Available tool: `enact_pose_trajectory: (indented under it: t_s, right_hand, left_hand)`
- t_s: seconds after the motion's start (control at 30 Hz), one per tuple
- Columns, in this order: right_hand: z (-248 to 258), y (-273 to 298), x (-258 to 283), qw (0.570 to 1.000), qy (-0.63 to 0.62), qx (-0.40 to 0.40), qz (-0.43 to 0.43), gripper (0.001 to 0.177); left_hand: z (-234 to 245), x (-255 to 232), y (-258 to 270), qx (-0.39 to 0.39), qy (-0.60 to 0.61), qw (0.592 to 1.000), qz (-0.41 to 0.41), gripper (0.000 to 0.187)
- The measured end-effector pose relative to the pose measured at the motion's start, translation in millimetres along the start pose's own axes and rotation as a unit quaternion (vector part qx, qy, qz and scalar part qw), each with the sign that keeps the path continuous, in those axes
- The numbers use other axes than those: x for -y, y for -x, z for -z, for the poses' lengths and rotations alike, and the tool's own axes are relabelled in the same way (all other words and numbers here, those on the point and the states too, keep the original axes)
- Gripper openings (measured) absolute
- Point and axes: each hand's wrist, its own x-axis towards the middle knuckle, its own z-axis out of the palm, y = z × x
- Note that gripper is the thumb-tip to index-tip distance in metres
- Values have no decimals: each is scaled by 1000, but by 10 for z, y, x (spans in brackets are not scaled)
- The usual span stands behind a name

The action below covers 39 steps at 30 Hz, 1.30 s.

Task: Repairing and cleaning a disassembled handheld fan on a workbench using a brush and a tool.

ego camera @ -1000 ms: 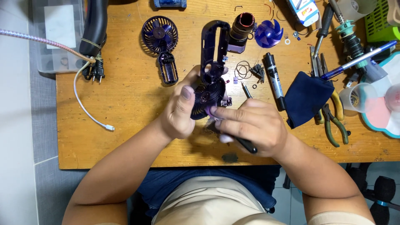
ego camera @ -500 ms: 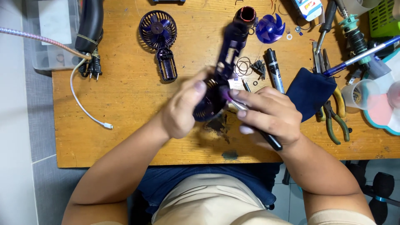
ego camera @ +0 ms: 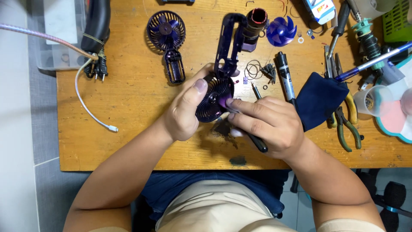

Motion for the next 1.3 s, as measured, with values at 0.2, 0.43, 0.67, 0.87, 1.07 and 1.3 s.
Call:
enact_pose_trajectory:
  t_s: [0.2,0.43,0.67,0.87,1.07,1.3]
  right_hand:
    - [-108,100,-53,990,10,-143,-14,25]
    - [-140,89,41,986,-37,-157,-48,26]
    - [-131,50,-9,982,-127,-132,-42,25]
    - [-138,53,-1,978,-92,-175,-61,26]
    - [-231,100,-40,979,-99,-169,-54,23]
    - [-246,-66,93,976,-147,-159,-36,20]
  left_hand:
    - [14,3,-35,149,-43,988,19,67]
    - [-47,-75,-78,200,-64,977,-16,57]
    - [12,29,-13,141,-32,990,5,83]
    - [-3,16,6,154,-14,988,5,75]
    - [68,295,100,104,70,992,35,73]
    - [-35,219,-1,62,132,989,1,61]
